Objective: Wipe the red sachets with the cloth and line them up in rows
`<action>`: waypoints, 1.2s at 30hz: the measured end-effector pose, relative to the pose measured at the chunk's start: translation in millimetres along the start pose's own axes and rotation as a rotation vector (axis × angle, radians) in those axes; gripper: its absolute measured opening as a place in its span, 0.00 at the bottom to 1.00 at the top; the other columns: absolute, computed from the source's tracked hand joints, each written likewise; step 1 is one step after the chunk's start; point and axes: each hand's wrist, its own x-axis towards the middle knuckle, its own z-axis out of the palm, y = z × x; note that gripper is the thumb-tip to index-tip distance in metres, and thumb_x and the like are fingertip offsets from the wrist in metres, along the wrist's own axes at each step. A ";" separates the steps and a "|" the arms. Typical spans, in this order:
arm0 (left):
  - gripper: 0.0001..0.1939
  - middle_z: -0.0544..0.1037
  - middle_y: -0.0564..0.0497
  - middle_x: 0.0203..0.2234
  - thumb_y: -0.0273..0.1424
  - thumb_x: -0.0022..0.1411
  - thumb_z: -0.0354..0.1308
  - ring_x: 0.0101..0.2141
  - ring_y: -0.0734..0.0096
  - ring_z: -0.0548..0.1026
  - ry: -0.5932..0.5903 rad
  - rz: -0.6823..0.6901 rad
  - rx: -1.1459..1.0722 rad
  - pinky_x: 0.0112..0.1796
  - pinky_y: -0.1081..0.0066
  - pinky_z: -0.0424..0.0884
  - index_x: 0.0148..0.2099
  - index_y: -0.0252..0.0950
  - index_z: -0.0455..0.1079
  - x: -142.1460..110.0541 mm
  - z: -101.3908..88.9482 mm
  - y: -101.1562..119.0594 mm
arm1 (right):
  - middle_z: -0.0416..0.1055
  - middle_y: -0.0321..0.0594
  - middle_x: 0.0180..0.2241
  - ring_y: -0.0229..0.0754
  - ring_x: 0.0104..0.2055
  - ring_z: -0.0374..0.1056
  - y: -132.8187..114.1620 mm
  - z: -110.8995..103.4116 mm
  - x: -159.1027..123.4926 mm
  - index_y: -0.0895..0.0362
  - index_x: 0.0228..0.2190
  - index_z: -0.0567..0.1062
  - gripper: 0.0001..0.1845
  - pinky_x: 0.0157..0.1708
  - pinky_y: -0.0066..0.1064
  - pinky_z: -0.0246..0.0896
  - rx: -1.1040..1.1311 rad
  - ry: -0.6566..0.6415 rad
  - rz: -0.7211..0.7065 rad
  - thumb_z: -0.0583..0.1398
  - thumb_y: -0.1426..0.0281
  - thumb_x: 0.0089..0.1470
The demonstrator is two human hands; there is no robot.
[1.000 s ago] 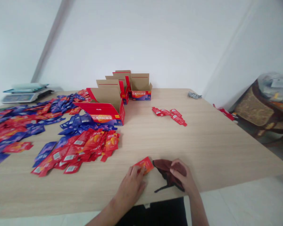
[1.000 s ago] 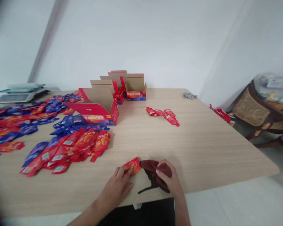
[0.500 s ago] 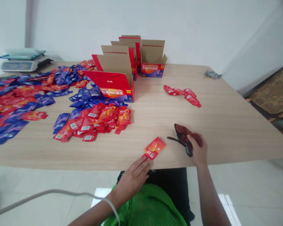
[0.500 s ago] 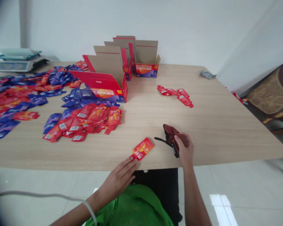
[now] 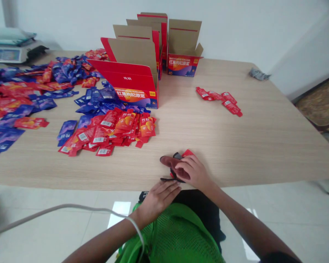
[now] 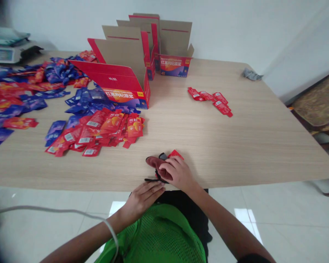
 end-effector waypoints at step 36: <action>0.22 0.79 0.40 0.58 0.38 0.76 0.59 0.62 0.53 0.75 0.036 -0.052 0.057 0.60 0.56 0.77 0.64 0.30 0.71 13.2 -1.6 -10.9 | 0.78 0.41 0.45 0.50 0.47 0.74 40.8 -27.3 39.9 0.49 0.46 0.74 0.09 0.49 0.44 0.70 0.200 0.233 0.358 0.63 0.64 0.65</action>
